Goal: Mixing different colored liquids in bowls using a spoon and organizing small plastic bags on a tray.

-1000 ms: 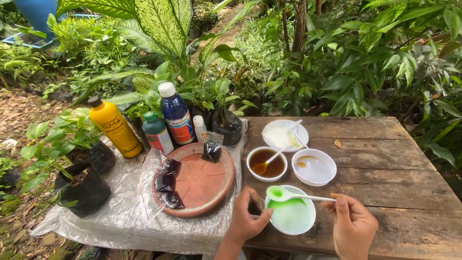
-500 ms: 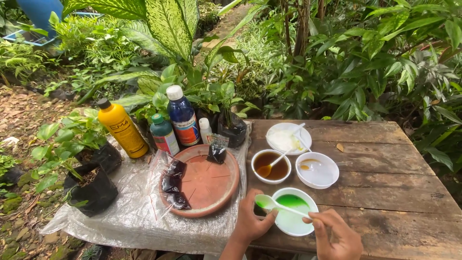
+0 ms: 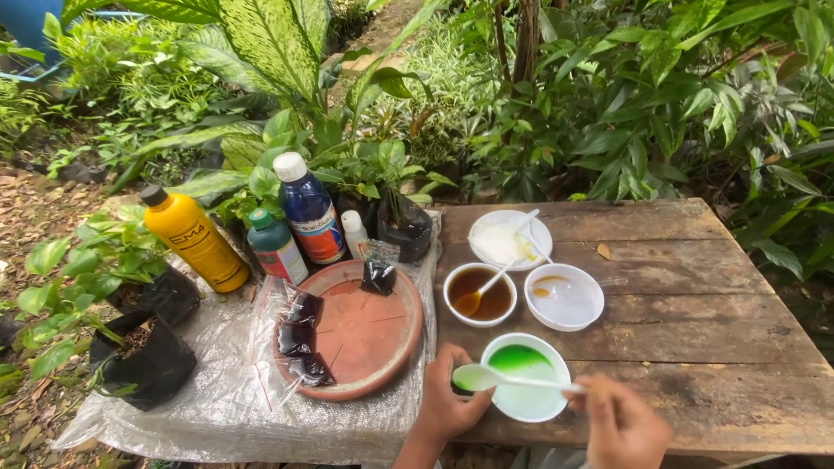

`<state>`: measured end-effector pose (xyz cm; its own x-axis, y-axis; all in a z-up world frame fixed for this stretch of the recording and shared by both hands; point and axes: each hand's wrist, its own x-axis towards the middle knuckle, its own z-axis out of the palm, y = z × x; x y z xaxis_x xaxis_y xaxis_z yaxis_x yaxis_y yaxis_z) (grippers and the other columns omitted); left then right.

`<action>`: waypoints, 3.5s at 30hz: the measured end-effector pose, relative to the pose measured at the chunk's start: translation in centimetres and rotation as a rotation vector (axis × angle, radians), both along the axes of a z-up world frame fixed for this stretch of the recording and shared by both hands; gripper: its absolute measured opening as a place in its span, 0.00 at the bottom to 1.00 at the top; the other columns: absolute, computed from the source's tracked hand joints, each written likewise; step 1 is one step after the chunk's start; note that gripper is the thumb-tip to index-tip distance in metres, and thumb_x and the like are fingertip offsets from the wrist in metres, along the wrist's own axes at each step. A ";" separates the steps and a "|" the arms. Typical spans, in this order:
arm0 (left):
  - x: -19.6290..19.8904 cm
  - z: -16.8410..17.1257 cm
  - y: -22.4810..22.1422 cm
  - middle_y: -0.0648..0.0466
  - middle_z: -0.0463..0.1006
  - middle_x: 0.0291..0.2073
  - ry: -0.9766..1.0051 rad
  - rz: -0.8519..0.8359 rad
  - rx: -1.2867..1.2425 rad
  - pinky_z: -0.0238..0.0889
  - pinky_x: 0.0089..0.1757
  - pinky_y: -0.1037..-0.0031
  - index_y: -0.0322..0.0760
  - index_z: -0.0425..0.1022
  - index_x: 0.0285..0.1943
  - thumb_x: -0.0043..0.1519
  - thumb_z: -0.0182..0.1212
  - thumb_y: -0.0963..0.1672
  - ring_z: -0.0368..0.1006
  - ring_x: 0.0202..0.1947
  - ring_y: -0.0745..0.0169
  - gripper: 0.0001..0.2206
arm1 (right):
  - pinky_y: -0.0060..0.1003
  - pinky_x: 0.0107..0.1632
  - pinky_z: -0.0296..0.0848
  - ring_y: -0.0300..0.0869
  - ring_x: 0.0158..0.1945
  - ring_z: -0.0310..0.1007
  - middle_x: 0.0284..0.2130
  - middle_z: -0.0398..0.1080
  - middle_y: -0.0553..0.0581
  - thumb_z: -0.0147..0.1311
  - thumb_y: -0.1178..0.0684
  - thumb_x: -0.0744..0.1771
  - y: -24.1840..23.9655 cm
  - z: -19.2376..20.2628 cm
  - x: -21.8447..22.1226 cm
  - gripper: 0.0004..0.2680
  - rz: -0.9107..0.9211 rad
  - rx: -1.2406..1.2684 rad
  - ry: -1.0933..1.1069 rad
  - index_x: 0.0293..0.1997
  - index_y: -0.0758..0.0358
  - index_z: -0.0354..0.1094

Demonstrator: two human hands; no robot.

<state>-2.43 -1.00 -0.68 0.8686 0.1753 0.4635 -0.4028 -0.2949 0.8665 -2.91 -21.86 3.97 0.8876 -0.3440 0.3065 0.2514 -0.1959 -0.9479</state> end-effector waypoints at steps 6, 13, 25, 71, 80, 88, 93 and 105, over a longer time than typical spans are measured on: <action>0.0 0.5 -0.2 0.58 0.70 0.24 -0.013 -0.033 -0.031 0.64 0.30 0.77 0.39 0.66 0.37 0.56 0.67 0.46 0.67 0.24 0.68 0.12 | 0.41 0.39 0.67 0.50 0.33 0.66 0.29 0.71 0.72 0.46 0.58 0.74 -4.4 -7.3 7.2 0.10 0.187 0.469 0.235 0.47 0.81 0.70; 0.1 0.5 -0.3 0.58 0.70 0.23 -0.034 -0.035 -0.026 0.63 0.30 0.77 0.39 0.66 0.36 0.56 0.67 0.46 0.67 0.24 0.68 0.12 | 0.38 0.36 0.65 0.48 0.30 0.62 0.26 0.69 0.70 0.47 0.56 0.74 -5.2 -10.0 7.8 0.12 0.169 0.460 0.253 0.44 0.81 0.70; 0.2 0.6 -0.3 0.56 0.70 0.24 -0.028 -0.025 -0.030 0.63 0.31 0.76 0.38 0.66 0.36 0.57 0.65 0.49 0.67 0.25 0.67 0.14 | 0.33 0.37 0.70 0.41 0.29 0.66 0.27 0.75 0.63 0.51 0.54 0.72 -3.3 -6.2 6.7 0.11 0.051 0.135 0.311 0.43 0.75 0.76; -0.1 0.6 -0.1 0.57 0.70 0.25 0.048 0.008 0.002 0.60 0.29 0.75 0.41 0.65 0.35 0.54 0.69 0.47 0.66 0.24 0.67 0.14 | 0.30 0.28 0.72 0.44 0.24 0.74 0.23 0.76 0.61 0.53 0.52 0.66 2.3 3.8 -1.9 0.09 0.197 -0.096 -0.337 0.35 0.69 0.75; 0.0 0.0 0.0 0.57 0.69 0.26 0.029 -0.023 -0.030 0.56 0.26 0.75 0.41 0.65 0.36 0.54 0.69 0.47 0.63 0.23 0.68 0.15 | 0.33 0.34 0.72 0.43 0.24 0.73 0.23 0.75 0.58 0.49 0.50 0.68 2.1 4.7 -1.7 0.11 0.348 -0.193 -0.396 0.31 0.64 0.76; -0.1 0.7 -0.2 0.58 0.70 0.23 -0.004 -0.007 -0.010 0.61 0.28 0.75 0.41 0.64 0.35 0.58 0.67 0.48 0.66 0.23 0.68 0.14 | 0.27 0.31 0.78 0.40 0.28 0.76 0.25 0.78 0.57 0.53 0.51 0.68 -1.7 0.1 1.6 0.09 0.316 -0.022 -0.294 0.37 0.67 0.76; 0.0 0.5 -0.2 0.57 0.69 0.24 -0.014 -0.022 -0.008 0.64 0.31 0.76 0.39 0.64 0.36 0.57 0.67 0.47 0.67 0.25 0.67 0.14 | 0.38 0.40 0.74 0.49 0.33 0.69 0.32 0.73 0.74 0.49 0.56 0.74 -4.5 -4.6 6.2 0.11 0.156 0.318 0.119 0.48 0.83 0.69; 0.2 0.5 -0.3 0.57 0.68 0.25 -0.019 -0.033 0.003 0.63 0.30 0.77 0.39 0.65 0.36 0.59 0.65 0.49 0.65 0.25 0.68 0.14 | 0.36 0.35 0.70 0.46 0.28 0.67 0.25 0.73 0.70 0.48 0.59 0.73 -5.3 -8.2 7.7 0.10 0.183 0.233 0.264 0.42 0.80 0.72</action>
